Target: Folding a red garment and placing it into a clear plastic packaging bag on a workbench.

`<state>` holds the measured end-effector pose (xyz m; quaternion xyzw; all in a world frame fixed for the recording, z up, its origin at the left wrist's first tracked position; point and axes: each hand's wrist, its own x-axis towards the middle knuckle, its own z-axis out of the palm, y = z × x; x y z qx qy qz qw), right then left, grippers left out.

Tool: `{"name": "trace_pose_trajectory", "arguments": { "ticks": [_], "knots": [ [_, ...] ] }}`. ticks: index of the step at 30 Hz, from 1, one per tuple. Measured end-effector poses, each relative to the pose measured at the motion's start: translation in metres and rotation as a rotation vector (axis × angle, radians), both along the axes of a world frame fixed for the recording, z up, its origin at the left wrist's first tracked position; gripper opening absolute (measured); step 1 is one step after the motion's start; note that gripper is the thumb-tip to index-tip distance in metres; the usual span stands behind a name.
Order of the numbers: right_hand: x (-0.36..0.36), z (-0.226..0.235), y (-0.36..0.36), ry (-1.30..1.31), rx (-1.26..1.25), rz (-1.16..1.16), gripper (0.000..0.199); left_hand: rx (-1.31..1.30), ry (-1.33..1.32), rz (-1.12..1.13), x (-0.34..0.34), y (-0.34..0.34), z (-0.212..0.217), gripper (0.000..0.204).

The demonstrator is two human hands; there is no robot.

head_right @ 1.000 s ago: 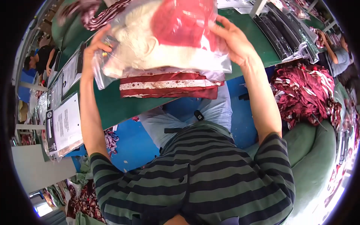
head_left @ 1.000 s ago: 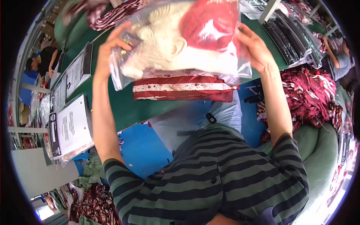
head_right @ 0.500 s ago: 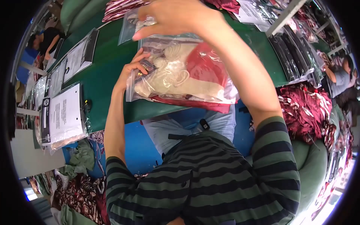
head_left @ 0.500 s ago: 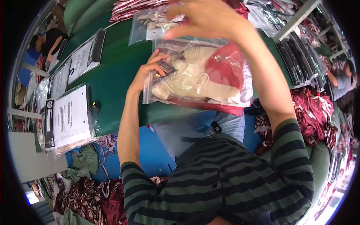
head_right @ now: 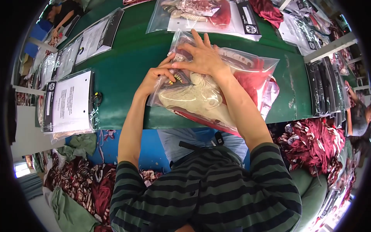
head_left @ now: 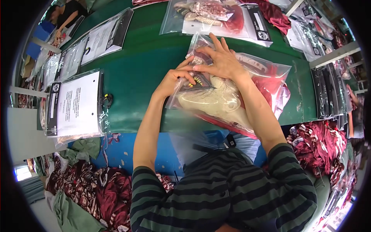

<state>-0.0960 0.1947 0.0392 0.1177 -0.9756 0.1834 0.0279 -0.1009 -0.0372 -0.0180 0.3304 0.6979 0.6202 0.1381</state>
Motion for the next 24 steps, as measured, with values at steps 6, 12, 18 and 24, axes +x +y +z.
{"name": "trace_pose_trajectory", "arguments": {
  "ticks": [6,12,18,24],
  "knots": [
    [-0.001,-0.001,-0.005,-0.111,0.071,-0.033,0.084,0.046,0.023,0.012,-0.001,-0.002,0.001,0.010],
    [-0.003,-0.005,-0.009,-0.098,0.180,-0.051,0.087,0.049,0.111,0.084,-0.001,-0.006,-0.004,0.013],
    [-0.008,-0.022,-0.011,-0.040,0.133,-0.016,0.084,-0.063,0.136,0.188,0.015,-0.020,0.003,0.016],
    [-0.014,-0.032,0.008,0.086,0.100,-0.001,0.079,-0.370,0.211,0.340,0.034,-0.068,0.020,0.038]
  ]
}}
